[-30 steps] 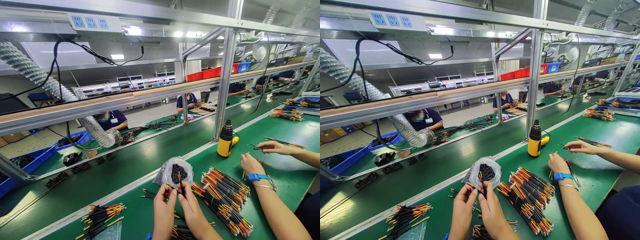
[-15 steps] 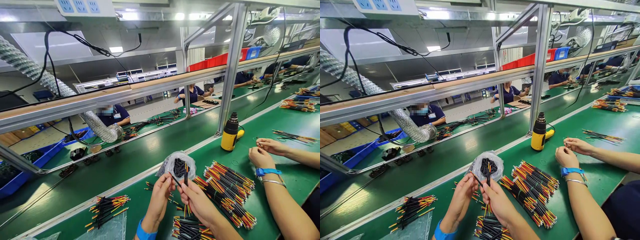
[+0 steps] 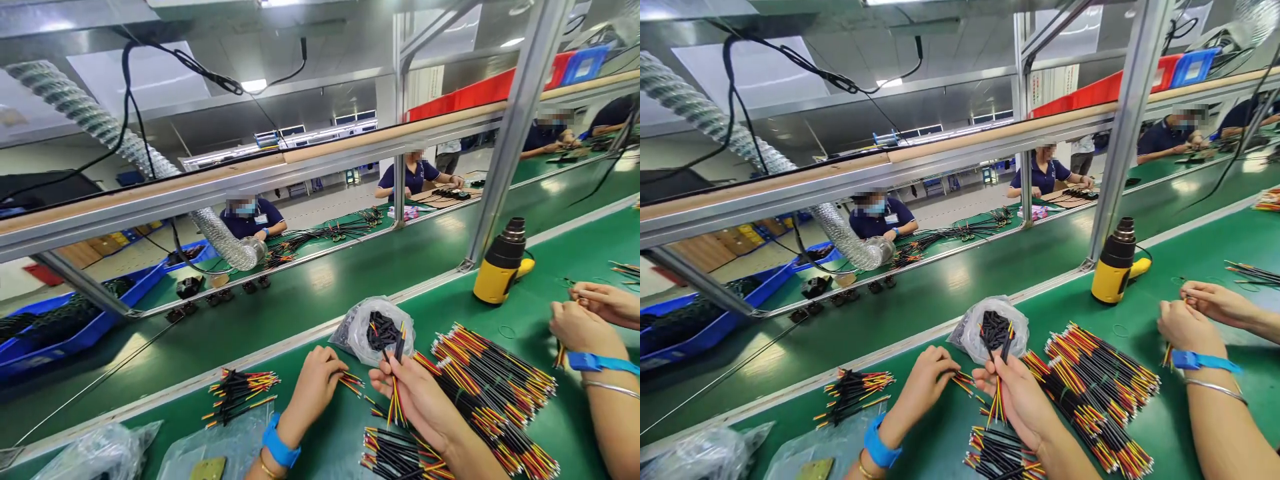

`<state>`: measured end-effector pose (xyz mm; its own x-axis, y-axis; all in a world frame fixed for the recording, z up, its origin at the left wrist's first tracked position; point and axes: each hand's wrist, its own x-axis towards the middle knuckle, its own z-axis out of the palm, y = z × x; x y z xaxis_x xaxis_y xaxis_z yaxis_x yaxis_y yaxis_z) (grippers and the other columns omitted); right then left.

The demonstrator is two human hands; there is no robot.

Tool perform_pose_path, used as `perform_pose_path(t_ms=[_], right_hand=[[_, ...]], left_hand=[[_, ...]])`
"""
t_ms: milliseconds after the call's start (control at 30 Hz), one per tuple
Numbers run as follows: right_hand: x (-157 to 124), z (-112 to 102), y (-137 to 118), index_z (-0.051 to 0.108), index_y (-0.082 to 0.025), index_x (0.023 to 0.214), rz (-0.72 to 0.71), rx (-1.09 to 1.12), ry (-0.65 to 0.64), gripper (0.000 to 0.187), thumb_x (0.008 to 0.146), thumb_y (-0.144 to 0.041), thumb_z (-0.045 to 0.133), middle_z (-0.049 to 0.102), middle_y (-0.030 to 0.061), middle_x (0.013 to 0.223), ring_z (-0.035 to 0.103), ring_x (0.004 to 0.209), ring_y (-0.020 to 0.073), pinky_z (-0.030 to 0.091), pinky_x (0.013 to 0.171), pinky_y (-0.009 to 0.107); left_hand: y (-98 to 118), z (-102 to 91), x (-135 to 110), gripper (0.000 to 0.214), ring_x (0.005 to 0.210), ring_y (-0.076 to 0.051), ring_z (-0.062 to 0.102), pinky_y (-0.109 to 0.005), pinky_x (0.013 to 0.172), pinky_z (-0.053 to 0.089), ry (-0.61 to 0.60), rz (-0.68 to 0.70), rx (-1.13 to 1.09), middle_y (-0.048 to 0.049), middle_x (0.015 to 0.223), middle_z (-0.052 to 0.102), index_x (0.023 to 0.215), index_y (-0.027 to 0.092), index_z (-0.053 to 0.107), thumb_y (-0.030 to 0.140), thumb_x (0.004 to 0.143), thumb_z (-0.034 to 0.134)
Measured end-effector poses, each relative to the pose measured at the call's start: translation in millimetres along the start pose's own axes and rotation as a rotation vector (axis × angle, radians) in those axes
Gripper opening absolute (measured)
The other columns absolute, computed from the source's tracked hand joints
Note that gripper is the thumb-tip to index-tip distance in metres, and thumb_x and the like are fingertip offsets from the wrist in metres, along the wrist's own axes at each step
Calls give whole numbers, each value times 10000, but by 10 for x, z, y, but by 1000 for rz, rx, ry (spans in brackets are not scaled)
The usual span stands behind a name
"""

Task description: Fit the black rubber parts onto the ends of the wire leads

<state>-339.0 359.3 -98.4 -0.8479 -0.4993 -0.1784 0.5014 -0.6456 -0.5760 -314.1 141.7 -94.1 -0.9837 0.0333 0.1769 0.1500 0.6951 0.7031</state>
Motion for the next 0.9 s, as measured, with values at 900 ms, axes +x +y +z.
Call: perform_pose_path(t_ms=[900], right_hand=[[19, 12, -15, 630, -200, 992, -232, -305, 257, 553, 683, -628, 795, 548, -28, 754, 302, 477, 31, 183, 430, 181]], left_hand=[[277, 1, 391, 264, 947, -283, 589, -431, 860, 443, 106, 131, 202, -103, 950, 682, 993, 210, 732, 150, 903, 491]])
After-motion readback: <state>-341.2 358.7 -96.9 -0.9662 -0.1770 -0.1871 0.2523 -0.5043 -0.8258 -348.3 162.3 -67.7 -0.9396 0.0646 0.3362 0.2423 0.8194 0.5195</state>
